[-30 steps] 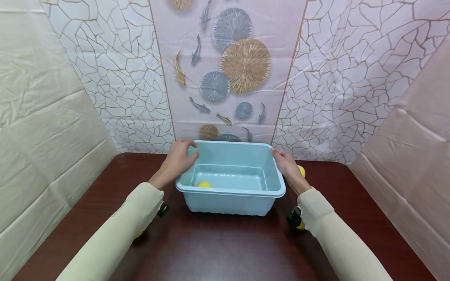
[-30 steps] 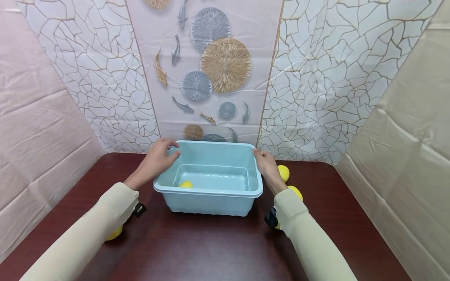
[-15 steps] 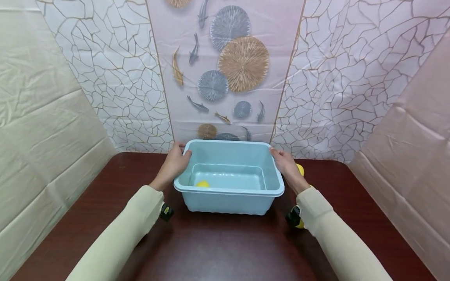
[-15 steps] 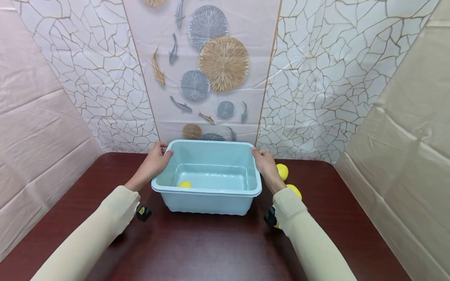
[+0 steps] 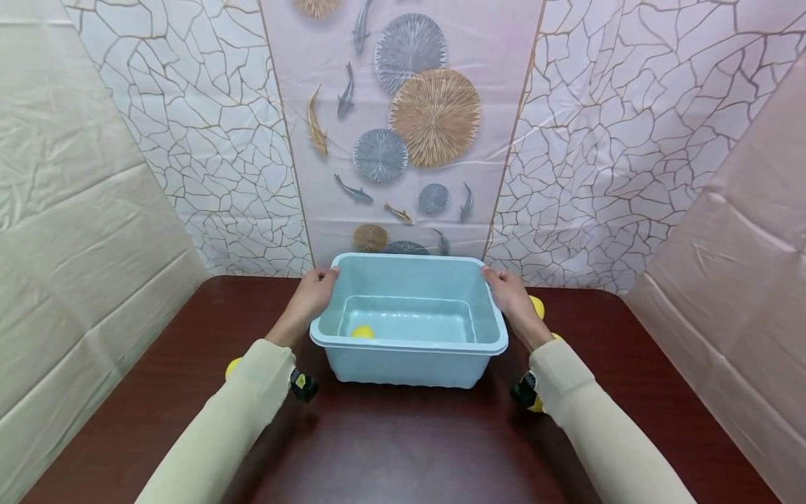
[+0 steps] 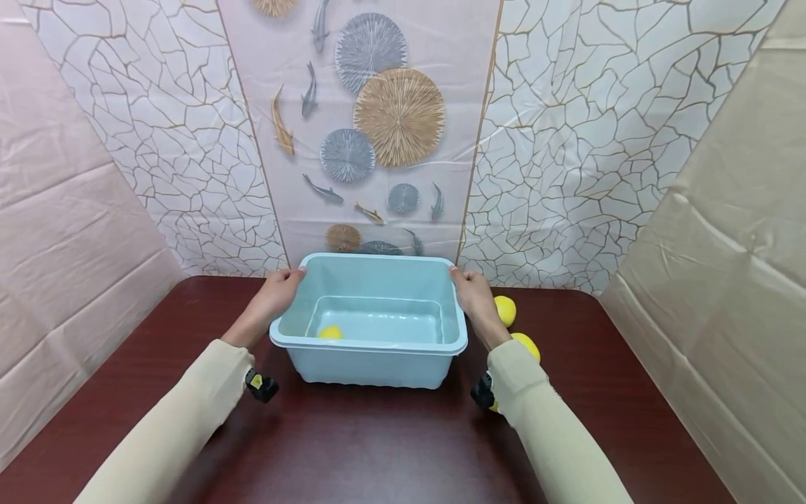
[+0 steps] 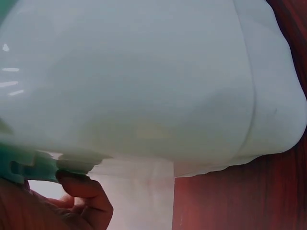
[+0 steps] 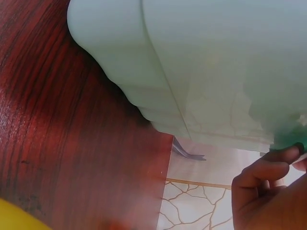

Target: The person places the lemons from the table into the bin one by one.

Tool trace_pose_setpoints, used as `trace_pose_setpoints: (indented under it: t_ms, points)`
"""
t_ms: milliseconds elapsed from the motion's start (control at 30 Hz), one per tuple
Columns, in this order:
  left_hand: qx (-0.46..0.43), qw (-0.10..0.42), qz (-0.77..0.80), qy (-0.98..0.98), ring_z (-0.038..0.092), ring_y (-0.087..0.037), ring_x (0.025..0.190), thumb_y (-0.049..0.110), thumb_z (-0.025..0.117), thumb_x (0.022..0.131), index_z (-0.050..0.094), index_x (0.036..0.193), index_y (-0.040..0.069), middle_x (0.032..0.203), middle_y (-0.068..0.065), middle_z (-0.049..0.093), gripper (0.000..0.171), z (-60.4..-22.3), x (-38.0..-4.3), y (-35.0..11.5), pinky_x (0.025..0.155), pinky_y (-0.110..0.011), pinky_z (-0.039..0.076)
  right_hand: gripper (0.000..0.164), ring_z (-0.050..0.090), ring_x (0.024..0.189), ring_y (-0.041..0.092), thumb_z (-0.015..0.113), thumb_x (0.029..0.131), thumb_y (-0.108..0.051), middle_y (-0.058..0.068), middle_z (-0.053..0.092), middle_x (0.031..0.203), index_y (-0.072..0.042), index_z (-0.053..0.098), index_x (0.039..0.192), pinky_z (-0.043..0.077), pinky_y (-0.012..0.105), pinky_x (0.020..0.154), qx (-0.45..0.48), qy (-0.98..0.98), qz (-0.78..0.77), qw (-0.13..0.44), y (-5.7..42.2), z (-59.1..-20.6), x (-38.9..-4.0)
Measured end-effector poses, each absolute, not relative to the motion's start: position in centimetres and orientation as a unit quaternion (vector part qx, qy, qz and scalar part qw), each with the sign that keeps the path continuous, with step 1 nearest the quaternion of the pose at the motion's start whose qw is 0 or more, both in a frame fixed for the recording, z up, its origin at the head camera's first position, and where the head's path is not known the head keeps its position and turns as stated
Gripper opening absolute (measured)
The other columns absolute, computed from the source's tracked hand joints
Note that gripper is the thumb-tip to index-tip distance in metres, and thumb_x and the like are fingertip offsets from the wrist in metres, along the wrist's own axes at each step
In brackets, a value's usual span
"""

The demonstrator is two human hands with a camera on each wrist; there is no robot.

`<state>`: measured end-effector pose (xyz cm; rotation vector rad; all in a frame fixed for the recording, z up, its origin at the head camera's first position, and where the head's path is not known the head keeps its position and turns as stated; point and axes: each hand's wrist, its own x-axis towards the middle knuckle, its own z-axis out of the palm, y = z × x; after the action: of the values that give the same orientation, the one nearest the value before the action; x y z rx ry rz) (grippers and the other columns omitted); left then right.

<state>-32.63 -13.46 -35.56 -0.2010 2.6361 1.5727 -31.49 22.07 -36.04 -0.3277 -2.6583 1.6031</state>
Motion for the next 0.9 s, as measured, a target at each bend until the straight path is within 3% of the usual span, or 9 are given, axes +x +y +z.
trace_pose_setpoints:
  t_ms: [233, 433, 633, 900]
  points:
    - [-0.077, 0.042, 0.521, 0.849, 0.054, -0.031, 0.125, 0.040, 0.035, 0.115, 0.048, 0.152, -0.002, 0.148, -0.022, 0.053, 0.058, -35.9, -32.6, -14.1, 0.107, -0.047, 0.048, 0.049, 0.054, 0.077, 0.019, 0.041, 0.113, -0.052, 0.003, 0.052, 0.083, -0.008, 0.053, 0.096, 0.047, 0.027, 0.067, -0.101, -0.851, 0.515, 0.022, 21.3, -36.5, -31.4]
    - [-0.081, 0.047, 0.524, 0.847, 0.051, -0.035, 0.137, 0.038, 0.037, 0.115, 0.045, 0.154, -0.003, 0.155, -0.024, 0.048, 0.058, -35.8, -32.7, -14.2, 0.113, -0.050, 0.045, 0.051, 0.054, 0.079, 0.020, 0.041, 0.112, -0.053, 0.006, 0.053, 0.085, -0.006, 0.055, 0.097, 0.046, 0.030, 0.069, -0.105, -0.862, 0.495, 0.030, 21.2, -36.4, -31.2]
    - [-0.082, 0.034, 0.534, 0.841, 0.053, -0.036, 0.136, 0.038, 0.041, 0.114, 0.048, 0.151, -0.003, 0.151, -0.024, 0.051, 0.056, -35.7, -32.9, -13.9, 0.112, -0.050, 0.046, 0.052, 0.055, 0.080, 0.021, 0.040, 0.112, -0.053, 0.007, 0.054, 0.088, -0.005, 0.057, 0.100, 0.046, 0.030, 0.069, -0.101, -0.870, 0.480, 0.037, 21.5, -36.0, -31.5]
    - [-0.087, 0.018, 0.547, 0.833, 0.053, -0.034, 0.137, 0.037, 0.043, 0.114, 0.050, 0.152, -0.002, 0.152, -0.022, 0.053, 0.055, -35.7, -32.9, -13.6, 0.114, -0.048, 0.045, 0.055, 0.057, 0.089, 0.023, 0.042, 0.112, -0.051, 0.012, 0.060, 0.101, 0.000, 0.060, 0.115, 0.047, 0.033, 0.075, -0.083, -0.879, 0.470, 0.017, 22.2, -35.2, -31.4]
